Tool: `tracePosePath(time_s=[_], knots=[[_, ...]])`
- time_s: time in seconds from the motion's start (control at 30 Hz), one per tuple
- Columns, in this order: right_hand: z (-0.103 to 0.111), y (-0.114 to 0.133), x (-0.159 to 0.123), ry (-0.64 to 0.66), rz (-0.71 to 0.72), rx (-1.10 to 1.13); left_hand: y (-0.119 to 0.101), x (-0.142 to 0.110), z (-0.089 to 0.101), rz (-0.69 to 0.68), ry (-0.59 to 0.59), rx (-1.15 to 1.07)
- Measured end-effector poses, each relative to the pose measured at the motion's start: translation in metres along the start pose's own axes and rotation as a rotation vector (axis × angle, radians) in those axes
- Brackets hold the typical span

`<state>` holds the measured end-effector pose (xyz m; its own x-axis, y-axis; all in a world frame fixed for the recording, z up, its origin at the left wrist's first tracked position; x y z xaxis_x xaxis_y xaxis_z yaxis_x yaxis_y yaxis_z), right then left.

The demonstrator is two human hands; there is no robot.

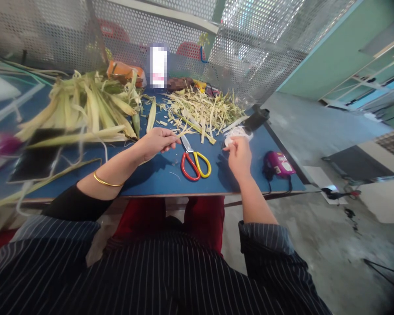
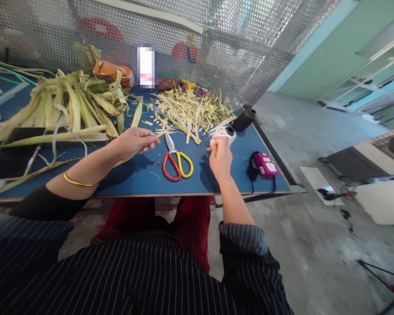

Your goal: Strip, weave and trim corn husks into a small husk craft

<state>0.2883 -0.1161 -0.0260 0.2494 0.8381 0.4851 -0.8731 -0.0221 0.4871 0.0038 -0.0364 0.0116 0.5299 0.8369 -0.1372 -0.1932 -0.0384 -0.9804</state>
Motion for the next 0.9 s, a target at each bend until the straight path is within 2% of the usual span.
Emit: tracePosePath(time_s=[0.1,0.17,0.23,0.33,0.4,0.43,0.57,0.67,0.8,0.9], knots=[[-0.005,-0.001,0.007,0.124,0.009,0.047,0.001,0.000,0.000,0.001,0.004,0.000],[-0.004,-0.002,0.011,0.142,-0.039,-0.013,0.000,0.000,0.000,0.008,-0.007,0.002],[0.003,-0.001,0.013,0.052,-0.065,-0.146,-0.002,-0.001,0.000,0.016,-0.017,0.003],[0.023,0.000,0.017,-0.164,-0.016,-0.370,-0.004,-0.002,-0.002,0.020,-0.013,0.004],[0.034,-0.001,0.026,-0.212,-0.022,-0.472,-0.004,-0.002,-0.003,0.016,0.001,0.006],[0.038,-0.003,0.032,-0.180,-0.059,-0.503,-0.003,-0.002,-0.003,0.016,0.008,0.006],[0.042,-0.014,0.064,0.127,-0.151,-0.607,-0.001,0.000,-0.001,0.011,-0.003,0.007],[0.045,-0.023,0.086,0.302,-0.099,-0.630,-0.001,0.002,0.001,0.014,-0.030,0.001],[0.052,-0.035,0.104,0.527,0.062,-0.556,-0.002,0.001,0.000,0.030,-0.014,-0.007],[0.051,-0.042,0.108,0.576,0.047,-0.552,0.000,0.000,-0.001,0.019,0.004,-0.005]])
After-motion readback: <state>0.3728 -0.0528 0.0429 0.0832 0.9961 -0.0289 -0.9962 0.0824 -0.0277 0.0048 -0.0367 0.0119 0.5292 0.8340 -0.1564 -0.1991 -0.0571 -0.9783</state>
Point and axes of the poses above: each hand's wrist, its own x-axis towards the middle knuckle, its own z-axis out of the back of the hand, y = z × x, the point moved 1 cm from there along x, towards the middle knuckle, and after that the axes turned 3 degrees about z, right-handed, at the moved point
